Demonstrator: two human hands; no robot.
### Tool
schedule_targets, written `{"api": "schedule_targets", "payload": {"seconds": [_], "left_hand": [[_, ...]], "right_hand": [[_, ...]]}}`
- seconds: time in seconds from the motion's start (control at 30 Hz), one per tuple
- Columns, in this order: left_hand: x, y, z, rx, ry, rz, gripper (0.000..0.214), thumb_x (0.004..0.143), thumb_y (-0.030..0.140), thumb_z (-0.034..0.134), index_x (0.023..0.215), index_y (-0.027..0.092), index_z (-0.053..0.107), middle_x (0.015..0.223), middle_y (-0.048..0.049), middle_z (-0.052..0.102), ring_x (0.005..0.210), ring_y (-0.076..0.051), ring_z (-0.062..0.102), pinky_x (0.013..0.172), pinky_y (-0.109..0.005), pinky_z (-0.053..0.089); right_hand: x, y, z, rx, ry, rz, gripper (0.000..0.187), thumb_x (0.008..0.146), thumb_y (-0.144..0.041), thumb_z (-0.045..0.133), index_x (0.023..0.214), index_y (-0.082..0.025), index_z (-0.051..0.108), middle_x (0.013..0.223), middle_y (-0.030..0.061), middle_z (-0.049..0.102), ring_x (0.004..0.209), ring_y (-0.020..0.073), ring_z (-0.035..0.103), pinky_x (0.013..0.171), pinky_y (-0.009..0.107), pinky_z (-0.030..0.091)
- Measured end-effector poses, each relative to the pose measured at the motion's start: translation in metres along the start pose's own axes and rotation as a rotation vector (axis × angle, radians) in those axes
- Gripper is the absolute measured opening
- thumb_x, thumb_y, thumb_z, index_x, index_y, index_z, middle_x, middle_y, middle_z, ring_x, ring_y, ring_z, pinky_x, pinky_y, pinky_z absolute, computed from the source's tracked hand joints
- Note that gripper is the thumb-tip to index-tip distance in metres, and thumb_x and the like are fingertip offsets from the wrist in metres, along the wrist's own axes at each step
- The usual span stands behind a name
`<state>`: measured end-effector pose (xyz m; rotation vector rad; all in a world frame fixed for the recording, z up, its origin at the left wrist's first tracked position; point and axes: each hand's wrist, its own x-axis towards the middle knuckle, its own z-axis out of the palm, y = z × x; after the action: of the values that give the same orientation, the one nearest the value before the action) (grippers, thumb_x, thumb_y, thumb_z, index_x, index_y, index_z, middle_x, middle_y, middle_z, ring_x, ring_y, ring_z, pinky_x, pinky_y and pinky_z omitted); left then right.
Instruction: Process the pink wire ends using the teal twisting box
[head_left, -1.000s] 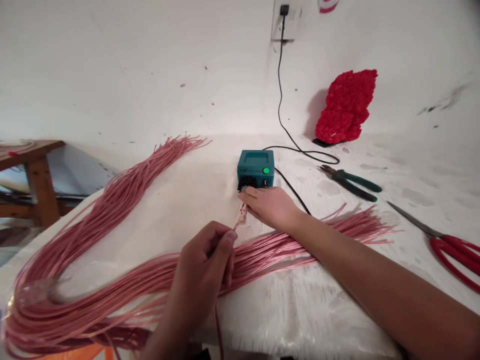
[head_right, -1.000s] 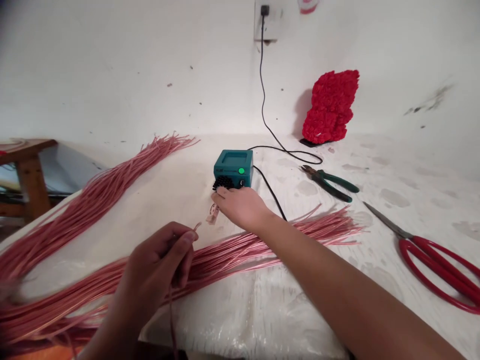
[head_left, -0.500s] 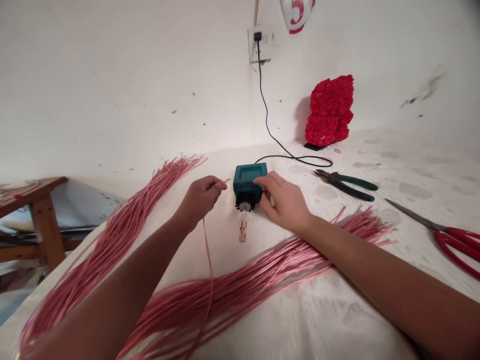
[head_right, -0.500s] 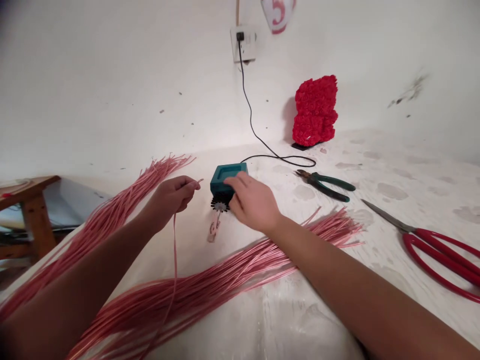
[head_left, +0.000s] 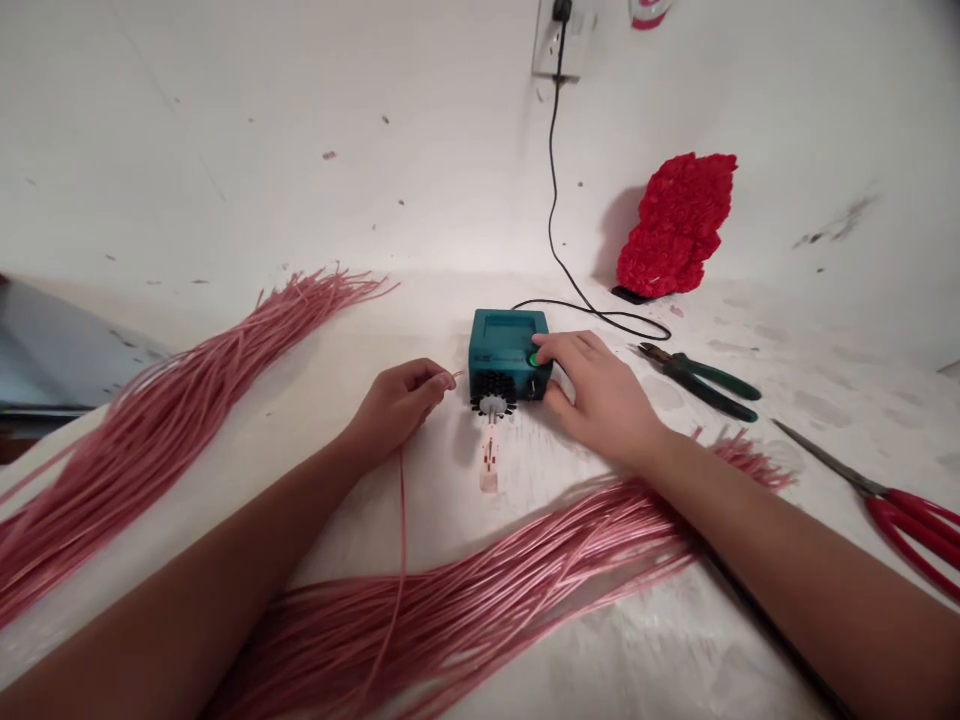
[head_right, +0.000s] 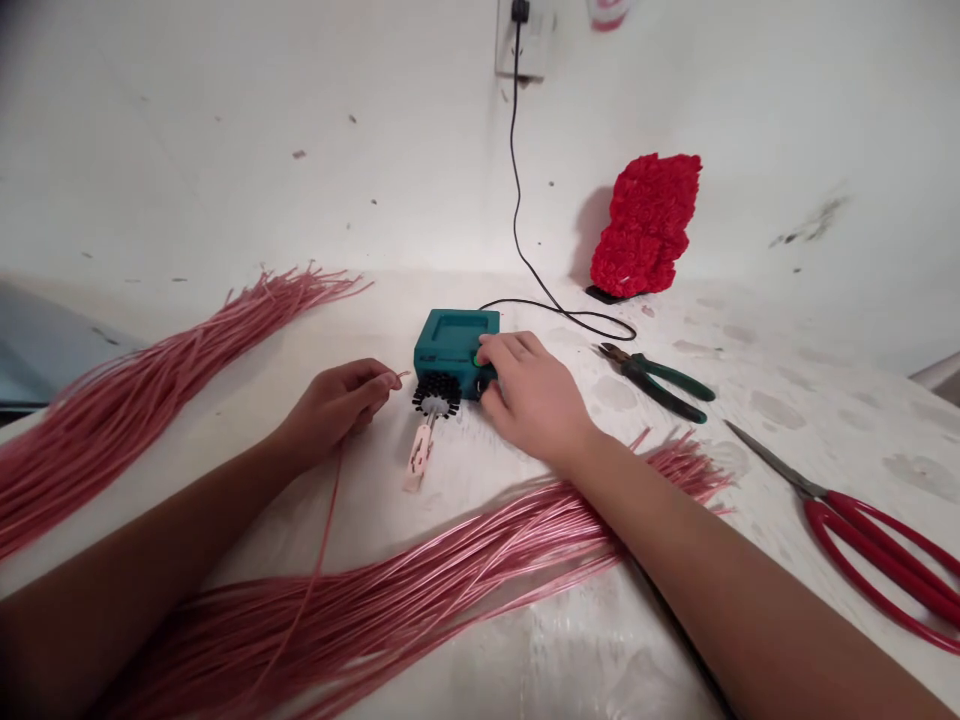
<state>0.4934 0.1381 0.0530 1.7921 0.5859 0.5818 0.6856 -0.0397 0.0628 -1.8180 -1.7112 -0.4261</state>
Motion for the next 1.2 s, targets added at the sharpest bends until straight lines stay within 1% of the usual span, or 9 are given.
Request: {"api": "schedule_targets", "payload": {"seconds": [0.07, 0.13, 0.23, 0.3, 0.5, 0.7, 0.87, 1.0, 1.2], "left_hand": [[0.001, -0.001, -0.001, 0.004, -0.016, 0.006, 0.022, 0.086, 0.038, 0.064, 0.087, 0.016, 0.064, 0.058, 0.0063, 0.046, 0.043, -0.004, 0.026, 0.042, -0.020, 0.014], [0.001, -0.001, -0.001, 0.009, -0.034, 0.015, 0.022, 0.087, 0.038, 0.062, 0.086, 0.016, 0.064, 0.061, 0.0051, 0.050, 0.043, -0.004, 0.027, 0.042, -0.020, 0.015], [0.000, 0.001, -0.001, 0.027, -0.052, 0.027, 0.020, 0.086, 0.036, 0.060, 0.084, 0.016, 0.064, 0.061, 0.0044, 0.053, 0.043, -0.005, 0.027, 0.042, -0.020, 0.016], [-0.001, 0.002, -0.001, 0.040, -0.053, 0.036, 0.019, 0.086, 0.035, 0.059, 0.083, 0.017, 0.064, 0.059, 0.0049, 0.051, 0.044, -0.005, 0.028, 0.043, -0.021, 0.017], [-0.003, 0.003, 0.001, 0.093, -0.026, 0.054, 0.016, 0.082, 0.033, 0.058, 0.078, 0.018, 0.062, 0.050, 0.0092, 0.034, 0.045, -0.008, 0.025, 0.046, -0.022, 0.018], [-0.001, 0.004, 0.004, 0.176, -0.049, 0.069, 0.016, 0.082, 0.031, 0.055, 0.075, 0.018, 0.062, 0.048, 0.0096, 0.033, 0.046, -0.009, 0.026, 0.050, -0.023, 0.021], [0.000, 0.004, 0.006, 0.208, -0.059, 0.096, 0.018, 0.084, 0.033, 0.053, 0.075, 0.018, 0.060, 0.050, 0.0090, 0.034, 0.047, -0.009, 0.029, 0.052, -0.024, 0.023], [0.000, 0.004, 0.008, 0.207, -0.060, 0.106, 0.020, 0.085, 0.036, 0.052, 0.078, 0.019, 0.059, 0.047, 0.0098, 0.031, 0.046, -0.010, 0.027, 0.051, -0.024, 0.023], [0.001, 0.002, 0.010, 0.166, -0.078, 0.127, 0.020, 0.084, 0.037, 0.055, 0.080, 0.017, 0.060, 0.046, 0.0104, 0.034, 0.045, -0.008, 0.026, 0.049, -0.023, 0.022]], "right_hand": [[-0.002, 0.006, -0.002, -0.007, -0.030, -0.052, 0.029, 0.083, -0.010, 0.052, 0.111, -0.021, 0.055, 0.135, 0.0124, 0.065, 0.126, 0.0310, 0.056, 0.096, 0.048, 0.053], [-0.005, 0.012, 0.000, -0.008, -0.006, -0.088, 0.033, 0.083, -0.010, 0.052, 0.115, -0.020, 0.054, 0.139, 0.0130, 0.062, 0.129, 0.0309, 0.055, 0.100, 0.050, 0.052], [-0.008, 0.015, 0.005, -0.010, 0.040, -0.116, 0.038, 0.084, -0.009, 0.051, 0.120, -0.020, 0.053, 0.140, 0.0140, 0.061, 0.131, 0.0305, 0.054, 0.105, 0.051, 0.050], [-0.009, 0.016, 0.008, -0.013, 0.052, -0.125, 0.039, 0.085, -0.009, 0.051, 0.122, -0.020, 0.053, 0.140, 0.0143, 0.062, 0.131, 0.0301, 0.055, 0.106, 0.051, 0.050], [-0.008, 0.018, 0.009, -0.079, 0.055, -0.173, 0.037, 0.086, -0.008, 0.051, 0.121, -0.016, 0.058, 0.139, 0.0159, 0.063, 0.127, 0.0312, 0.056, 0.103, 0.051, 0.052], [-0.007, 0.018, 0.011, -0.169, 0.073, -0.206, 0.035, 0.084, -0.007, 0.052, 0.117, -0.014, 0.063, 0.135, 0.0173, 0.065, 0.123, 0.0342, 0.059, 0.098, 0.053, 0.056], [-0.006, 0.017, 0.011, -0.198, 0.086, -0.219, 0.035, 0.084, -0.007, 0.052, 0.116, -0.013, 0.065, 0.134, 0.0178, 0.066, 0.121, 0.0345, 0.061, 0.097, 0.053, 0.057], [-0.005, 0.016, 0.010, -0.209, 0.090, -0.221, 0.035, 0.083, -0.008, 0.053, 0.116, -0.012, 0.065, 0.134, 0.0184, 0.066, 0.121, 0.0347, 0.061, 0.097, 0.052, 0.057], [-0.005, 0.016, 0.010, -0.195, 0.097, -0.206, 0.036, 0.083, -0.008, 0.053, 0.117, -0.014, 0.064, 0.136, 0.0166, 0.066, 0.122, 0.0334, 0.060, 0.099, 0.050, 0.056]]}}
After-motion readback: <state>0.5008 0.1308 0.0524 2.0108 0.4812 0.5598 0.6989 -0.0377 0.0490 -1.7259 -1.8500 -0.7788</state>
